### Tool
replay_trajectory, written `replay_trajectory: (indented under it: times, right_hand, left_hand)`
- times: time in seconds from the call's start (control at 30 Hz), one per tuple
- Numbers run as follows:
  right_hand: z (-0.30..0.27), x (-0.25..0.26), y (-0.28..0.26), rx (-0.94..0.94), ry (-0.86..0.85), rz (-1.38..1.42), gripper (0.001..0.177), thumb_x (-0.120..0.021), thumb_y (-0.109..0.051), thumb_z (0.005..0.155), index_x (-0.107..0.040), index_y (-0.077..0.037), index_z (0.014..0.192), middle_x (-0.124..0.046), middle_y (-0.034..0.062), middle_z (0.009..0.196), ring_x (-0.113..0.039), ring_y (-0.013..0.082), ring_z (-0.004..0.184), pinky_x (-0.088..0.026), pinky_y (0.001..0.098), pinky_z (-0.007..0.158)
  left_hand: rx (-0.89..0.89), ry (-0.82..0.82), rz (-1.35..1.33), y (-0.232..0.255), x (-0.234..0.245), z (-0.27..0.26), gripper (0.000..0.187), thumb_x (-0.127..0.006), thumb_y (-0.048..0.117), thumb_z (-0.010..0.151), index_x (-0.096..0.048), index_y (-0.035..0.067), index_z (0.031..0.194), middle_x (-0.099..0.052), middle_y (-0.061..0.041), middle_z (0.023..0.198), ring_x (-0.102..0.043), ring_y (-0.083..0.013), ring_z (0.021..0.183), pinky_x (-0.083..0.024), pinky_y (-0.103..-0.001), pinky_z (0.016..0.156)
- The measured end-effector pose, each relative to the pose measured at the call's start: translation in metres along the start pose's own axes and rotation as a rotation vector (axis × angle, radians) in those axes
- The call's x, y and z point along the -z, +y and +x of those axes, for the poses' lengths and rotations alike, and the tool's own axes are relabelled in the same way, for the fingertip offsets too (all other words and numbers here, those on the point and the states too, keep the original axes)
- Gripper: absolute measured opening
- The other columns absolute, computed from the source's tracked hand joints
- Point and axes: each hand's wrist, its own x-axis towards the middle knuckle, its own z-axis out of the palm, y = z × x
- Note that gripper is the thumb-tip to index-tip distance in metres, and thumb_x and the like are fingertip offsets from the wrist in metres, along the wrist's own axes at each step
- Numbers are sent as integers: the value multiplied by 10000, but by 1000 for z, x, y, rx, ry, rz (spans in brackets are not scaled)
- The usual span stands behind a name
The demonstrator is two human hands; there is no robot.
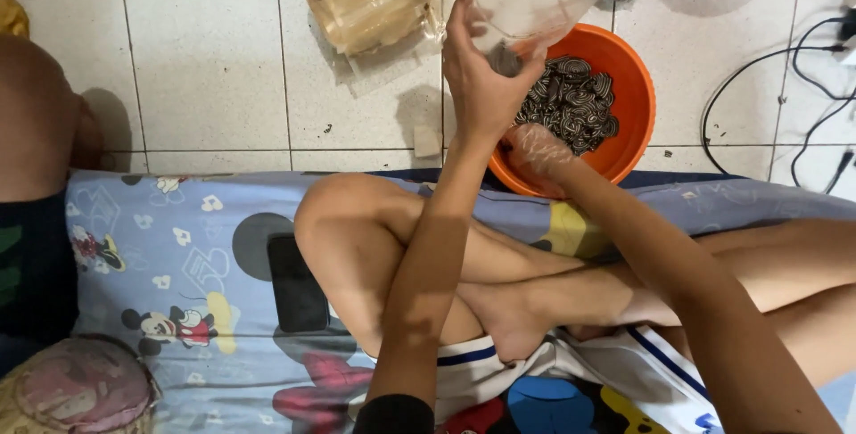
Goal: Manually filling plastic bags with small cookies from a bowl while sitting on the floor.
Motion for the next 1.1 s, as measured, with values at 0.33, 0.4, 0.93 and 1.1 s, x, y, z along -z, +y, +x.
replay_trajectory:
  times: [0.33,0.4,0.93,1.1]
  right_hand:
    - [-113,106,-44,-219,53,534,137,-536,25,821,-597,-20,935,-639,128,859,-592,212,762,-517,268,711]
    - [-127,120,-29,-86,160,505,282,-580,-103,808,-579,-21,1078,-643,137,993,-631,240,845,-512,321,810]
    - [-232,152,-81,446,742,358,223,-560,118,845,-639,47,1041,-653,207,911,-635,229,690,-579,216,570]
    - [-240,159,-95,678,739,354,187,-501,103,930,-593,19,1069,-640,219,1048,-664,268,906,-603,297,755]
  left_hand:
    - [-85,-39,130,-4,7,-5,1006,-893,220,605,-249,156,1374,-537,-43,1168,-541,-158,1002,-418,-321,952]
    - [-98,-60,144,-6,7,-6,1049,-923,173,550,-258,123,1360,-536,-50,1161,-531,-162,1018,-400,-313,965]
    - [-447,-320,268,7,9,-45,861,-510,675,761,-246,105,1350,-457,-113,1317,-477,-247,1198,-342,-453,1079]
    - [-358,-349,95,37,23,-45,931,-724,555,666,-265,88,1328,-495,-134,1249,-547,-274,1102,-542,-382,846]
